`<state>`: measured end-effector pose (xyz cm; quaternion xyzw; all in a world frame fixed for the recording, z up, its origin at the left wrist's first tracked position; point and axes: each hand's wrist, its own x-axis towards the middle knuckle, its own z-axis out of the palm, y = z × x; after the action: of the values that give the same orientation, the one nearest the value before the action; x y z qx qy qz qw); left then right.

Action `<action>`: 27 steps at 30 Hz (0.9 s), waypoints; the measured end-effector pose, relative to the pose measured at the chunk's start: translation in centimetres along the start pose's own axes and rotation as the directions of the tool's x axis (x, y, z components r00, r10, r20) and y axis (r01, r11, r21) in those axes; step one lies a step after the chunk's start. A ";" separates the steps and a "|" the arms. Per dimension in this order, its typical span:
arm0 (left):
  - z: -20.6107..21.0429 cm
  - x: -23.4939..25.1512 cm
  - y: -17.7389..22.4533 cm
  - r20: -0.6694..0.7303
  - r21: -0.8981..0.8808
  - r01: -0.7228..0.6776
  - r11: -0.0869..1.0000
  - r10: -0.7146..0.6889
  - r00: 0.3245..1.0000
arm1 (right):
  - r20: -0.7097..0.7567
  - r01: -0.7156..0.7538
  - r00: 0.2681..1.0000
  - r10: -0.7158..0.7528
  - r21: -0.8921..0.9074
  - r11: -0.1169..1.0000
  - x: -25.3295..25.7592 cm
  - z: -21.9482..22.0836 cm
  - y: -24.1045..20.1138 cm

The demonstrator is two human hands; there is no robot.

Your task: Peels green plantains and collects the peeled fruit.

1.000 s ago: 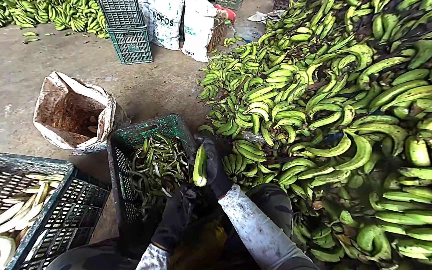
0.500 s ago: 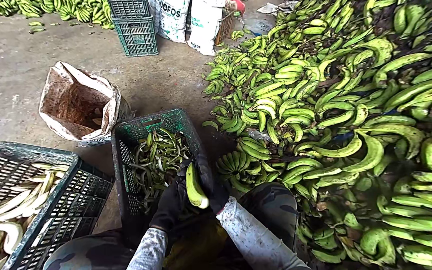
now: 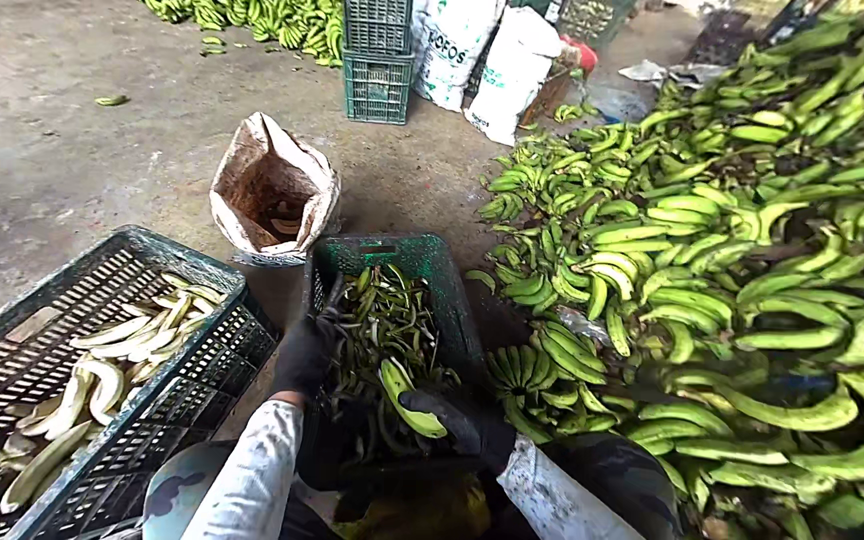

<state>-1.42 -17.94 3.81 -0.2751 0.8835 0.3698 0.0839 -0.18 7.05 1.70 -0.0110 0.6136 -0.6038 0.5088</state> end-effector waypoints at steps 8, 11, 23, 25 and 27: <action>0.9 0.9 -3.6 0.080 -0.317 0.159 0.935 -0.141 0.987 | -0.152 0.167 0.969 -0.197 -0.190 0.968 12.0 2.3 -16.7; 1.9 1.2 -3.9 0.159 -0.309 0.196 0.930 -0.153 0.975 | -0.198 0.402 0.875 -0.442 -0.211 0.891 13.7 4.6 -24.2; -0.3 4.1 -0.4 0.161 0.365 -0.132 0.922 0.077 0.984 | -0.395 0.178 0.828 -0.399 -0.489 0.854 0.6 -8.4 -11.4; -0.7 7.2 0.2 0.116 0.447 -0.177 0.877 0.139 0.983 | -0.500 0.227 0.783 -0.370 -0.324 0.918 -2.3 -10.2 -8.7; -0.5 10.8 0.8 0.055 0.498 -0.185 0.847 0.182 0.982 | -0.563 0.279 0.733 -0.382 -0.263 0.924 -4.8 -11.5 -6.7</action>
<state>-10.85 -22.41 0.80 -0.1572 0.9710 0.1351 0.1194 -9.22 16.59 6.86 0.0321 0.7778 -0.6048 0.1677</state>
